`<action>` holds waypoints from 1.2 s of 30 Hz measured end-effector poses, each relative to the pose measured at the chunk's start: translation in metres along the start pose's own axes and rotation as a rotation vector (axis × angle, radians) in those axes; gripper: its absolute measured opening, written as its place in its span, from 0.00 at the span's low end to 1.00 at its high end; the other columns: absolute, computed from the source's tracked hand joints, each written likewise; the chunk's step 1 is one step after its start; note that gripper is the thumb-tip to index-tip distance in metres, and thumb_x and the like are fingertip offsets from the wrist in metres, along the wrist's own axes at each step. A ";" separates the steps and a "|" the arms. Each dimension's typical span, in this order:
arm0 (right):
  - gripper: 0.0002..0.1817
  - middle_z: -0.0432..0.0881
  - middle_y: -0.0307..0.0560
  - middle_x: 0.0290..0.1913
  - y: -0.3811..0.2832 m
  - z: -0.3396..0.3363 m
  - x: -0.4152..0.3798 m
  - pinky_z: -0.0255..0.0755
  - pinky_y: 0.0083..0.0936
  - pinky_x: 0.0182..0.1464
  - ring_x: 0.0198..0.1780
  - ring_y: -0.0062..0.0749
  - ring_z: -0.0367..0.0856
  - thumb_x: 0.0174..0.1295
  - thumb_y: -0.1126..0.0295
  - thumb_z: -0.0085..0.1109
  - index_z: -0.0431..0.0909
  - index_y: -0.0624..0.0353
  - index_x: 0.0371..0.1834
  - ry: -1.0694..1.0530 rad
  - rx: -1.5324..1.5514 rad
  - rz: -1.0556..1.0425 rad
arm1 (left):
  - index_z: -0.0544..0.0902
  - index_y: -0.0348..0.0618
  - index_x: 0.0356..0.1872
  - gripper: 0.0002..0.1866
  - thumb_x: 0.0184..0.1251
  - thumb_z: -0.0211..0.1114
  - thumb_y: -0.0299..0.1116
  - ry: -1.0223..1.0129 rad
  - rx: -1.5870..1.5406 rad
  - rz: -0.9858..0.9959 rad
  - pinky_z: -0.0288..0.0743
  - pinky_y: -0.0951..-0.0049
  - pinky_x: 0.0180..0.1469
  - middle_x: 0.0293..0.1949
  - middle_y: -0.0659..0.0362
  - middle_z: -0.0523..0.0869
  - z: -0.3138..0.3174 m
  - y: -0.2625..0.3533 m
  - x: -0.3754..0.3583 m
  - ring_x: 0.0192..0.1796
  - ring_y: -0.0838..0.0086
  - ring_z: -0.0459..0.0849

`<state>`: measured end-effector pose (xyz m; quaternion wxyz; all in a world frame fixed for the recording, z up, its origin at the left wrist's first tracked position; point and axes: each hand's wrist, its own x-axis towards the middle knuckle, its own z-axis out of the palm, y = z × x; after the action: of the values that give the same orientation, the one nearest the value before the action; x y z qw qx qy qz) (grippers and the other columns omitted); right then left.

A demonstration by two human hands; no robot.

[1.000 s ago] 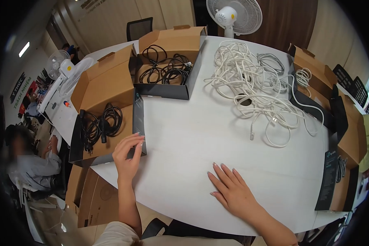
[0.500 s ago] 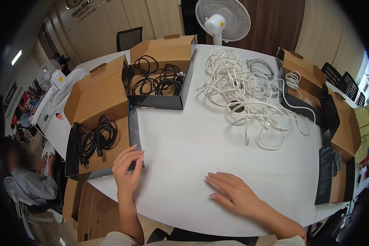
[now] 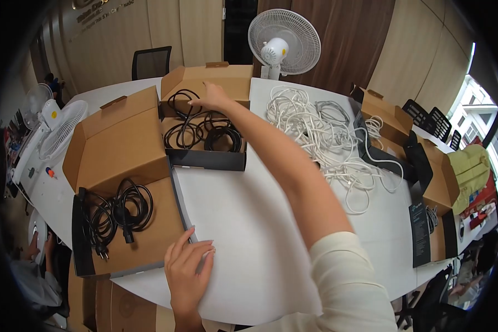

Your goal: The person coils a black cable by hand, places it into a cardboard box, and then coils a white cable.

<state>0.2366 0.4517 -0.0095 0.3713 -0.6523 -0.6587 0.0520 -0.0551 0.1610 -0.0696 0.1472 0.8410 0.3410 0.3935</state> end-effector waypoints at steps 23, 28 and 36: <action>0.11 0.81 0.55 0.45 -0.023 0.121 0.022 0.76 0.37 0.48 0.49 0.46 0.81 0.55 0.67 0.61 0.82 0.58 0.41 -0.102 -0.414 0.072 | 0.83 0.46 0.33 0.07 0.52 0.67 0.29 -0.054 -0.003 0.022 0.63 0.65 0.54 0.38 0.66 0.85 0.002 -0.005 -0.002 0.58 0.64 0.76; 0.10 0.82 0.57 0.41 -0.036 0.069 0.016 0.76 0.37 0.48 0.46 0.48 0.81 0.55 0.74 0.58 0.82 0.61 0.39 0.104 -0.378 0.204 | 0.83 0.47 0.32 0.06 0.52 0.65 0.26 -0.006 -0.027 -0.021 0.61 0.65 0.56 0.36 0.65 0.86 0.005 0.000 -0.002 0.57 0.65 0.77; 0.10 0.81 0.57 0.27 -0.040 -0.040 0.039 0.73 0.40 0.33 0.32 0.49 0.82 0.64 0.70 0.50 0.73 0.67 0.31 0.993 0.075 -0.011 | 0.83 0.47 0.30 0.02 0.55 0.64 0.27 0.069 0.002 0.008 0.61 0.66 0.56 0.34 0.65 0.86 0.009 0.000 -0.004 0.54 0.66 0.79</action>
<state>0.2312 0.4639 0.0574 0.6637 -0.5810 -0.4034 -0.2432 -0.0501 0.1580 -0.0775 0.1330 0.8284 0.3429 0.4224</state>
